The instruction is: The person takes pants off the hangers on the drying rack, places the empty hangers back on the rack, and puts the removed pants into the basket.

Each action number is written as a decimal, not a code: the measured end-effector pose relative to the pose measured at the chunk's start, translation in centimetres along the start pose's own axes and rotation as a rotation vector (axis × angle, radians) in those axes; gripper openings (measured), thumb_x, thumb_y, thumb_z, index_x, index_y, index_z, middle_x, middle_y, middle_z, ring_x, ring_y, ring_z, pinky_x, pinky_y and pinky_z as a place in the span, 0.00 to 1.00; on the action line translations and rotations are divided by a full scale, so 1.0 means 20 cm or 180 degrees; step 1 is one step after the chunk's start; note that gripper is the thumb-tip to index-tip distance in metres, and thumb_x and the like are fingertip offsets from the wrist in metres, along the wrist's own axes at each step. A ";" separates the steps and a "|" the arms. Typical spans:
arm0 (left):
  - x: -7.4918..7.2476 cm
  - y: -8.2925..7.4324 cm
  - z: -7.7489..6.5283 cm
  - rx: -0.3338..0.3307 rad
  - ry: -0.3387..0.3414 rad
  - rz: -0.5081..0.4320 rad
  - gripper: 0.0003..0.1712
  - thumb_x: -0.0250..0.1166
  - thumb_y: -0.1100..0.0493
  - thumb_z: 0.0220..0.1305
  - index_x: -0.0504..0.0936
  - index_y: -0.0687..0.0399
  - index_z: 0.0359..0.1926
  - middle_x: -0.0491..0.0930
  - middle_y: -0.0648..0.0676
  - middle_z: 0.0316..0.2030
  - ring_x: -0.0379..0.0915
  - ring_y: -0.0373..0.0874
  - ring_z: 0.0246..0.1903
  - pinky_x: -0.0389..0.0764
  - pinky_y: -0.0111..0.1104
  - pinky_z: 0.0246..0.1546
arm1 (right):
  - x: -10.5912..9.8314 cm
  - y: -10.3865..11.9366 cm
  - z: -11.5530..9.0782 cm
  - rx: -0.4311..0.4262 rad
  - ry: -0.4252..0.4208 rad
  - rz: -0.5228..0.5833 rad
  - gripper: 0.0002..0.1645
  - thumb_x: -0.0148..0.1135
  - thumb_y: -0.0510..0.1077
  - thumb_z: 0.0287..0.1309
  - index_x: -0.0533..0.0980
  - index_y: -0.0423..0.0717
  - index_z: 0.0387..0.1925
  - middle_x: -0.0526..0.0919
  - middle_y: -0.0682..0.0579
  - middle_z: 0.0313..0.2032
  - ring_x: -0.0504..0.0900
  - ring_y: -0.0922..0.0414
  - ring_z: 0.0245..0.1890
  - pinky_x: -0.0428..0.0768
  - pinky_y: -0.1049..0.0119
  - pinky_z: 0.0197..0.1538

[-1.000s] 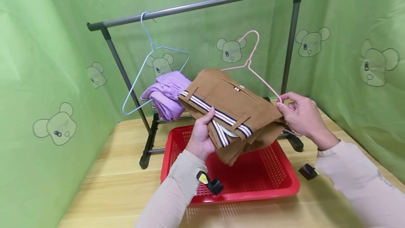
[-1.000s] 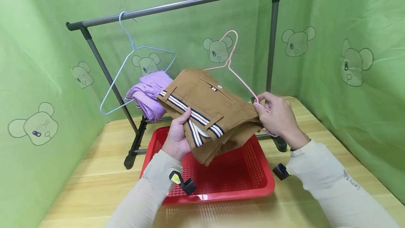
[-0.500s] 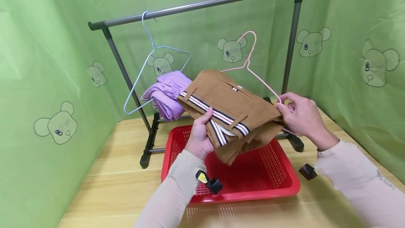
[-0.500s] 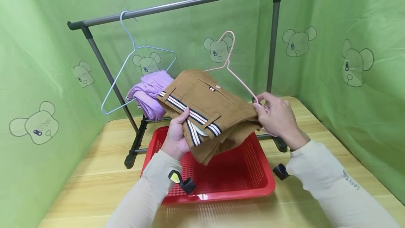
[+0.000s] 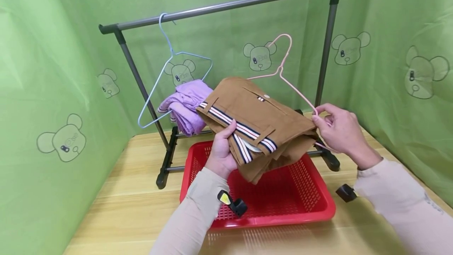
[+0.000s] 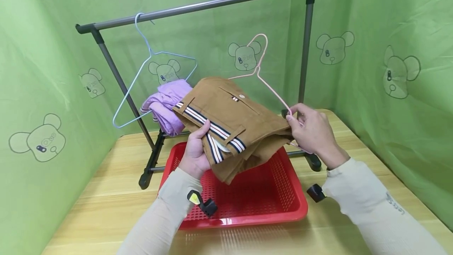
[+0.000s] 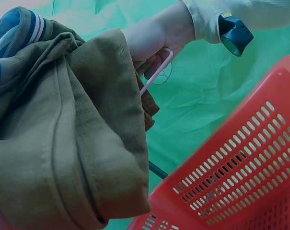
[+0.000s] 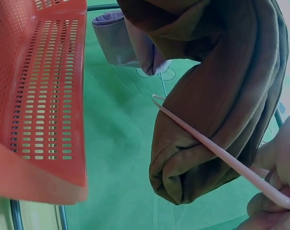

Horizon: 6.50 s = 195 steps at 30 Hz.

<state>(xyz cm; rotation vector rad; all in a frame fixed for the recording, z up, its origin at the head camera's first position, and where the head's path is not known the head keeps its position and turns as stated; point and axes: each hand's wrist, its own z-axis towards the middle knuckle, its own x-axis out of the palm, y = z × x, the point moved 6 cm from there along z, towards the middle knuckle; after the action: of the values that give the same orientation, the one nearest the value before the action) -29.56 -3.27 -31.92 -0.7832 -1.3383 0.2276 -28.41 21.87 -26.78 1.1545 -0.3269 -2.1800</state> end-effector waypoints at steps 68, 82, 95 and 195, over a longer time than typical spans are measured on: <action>-0.01 -0.10 -0.07 0.0178 0.0099 -0.0153 0.12 0.48 0.55 0.73 0.75 0.56 0.44 0.84 0.53 0.36 0.82 0.44 0.36 0.82 0.33 0.41 | -0.05 -0.09 0.04 0.0526 0.0140 0.0303 0.23 0.44 0.50 0.73 0.68 0.33 0.52 0.68 0.50 0.16 0.63 0.57 0.10 0.63 0.64 0.10; -0.03 -0.05 -0.06 -0.0019 0.0011 -0.0112 0.12 0.48 0.55 0.73 0.76 0.56 0.43 0.84 0.51 0.35 0.82 0.42 0.34 0.81 0.31 0.40 | -0.08 -0.06 0.07 0.0627 0.0150 0.0500 0.25 0.41 0.51 0.75 0.66 0.33 0.55 0.68 0.49 0.18 0.62 0.58 0.11 0.63 0.64 0.10; -0.05 0.00 -0.06 -0.0234 0.0027 -0.0028 0.13 0.48 0.55 0.72 0.78 0.54 0.41 0.84 0.51 0.33 0.82 0.41 0.33 0.81 0.30 0.40 | -0.11 -0.02 0.11 0.0566 0.0086 0.0567 0.24 0.39 0.49 0.75 0.64 0.30 0.56 0.67 0.50 0.16 0.63 0.57 0.11 0.63 0.65 0.09; -0.36 0.06 -0.26 -0.1254 -0.0786 0.1440 0.14 0.59 0.55 0.67 0.72 0.58 0.48 0.84 0.54 0.36 0.83 0.46 0.34 0.83 0.42 0.42 | -0.12 0.01 0.17 0.0647 0.0146 0.0626 0.28 0.39 0.53 0.75 0.66 0.33 0.57 0.72 0.47 0.20 0.64 0.57 0.12 0.65 0.64 0.11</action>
<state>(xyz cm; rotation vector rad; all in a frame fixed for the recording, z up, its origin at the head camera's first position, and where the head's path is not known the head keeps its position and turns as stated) -26.19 -8.38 -38.44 -1.4294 -1.4434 0.4357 -29.98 23.03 -23.11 1.2240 -0.6270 -1.9806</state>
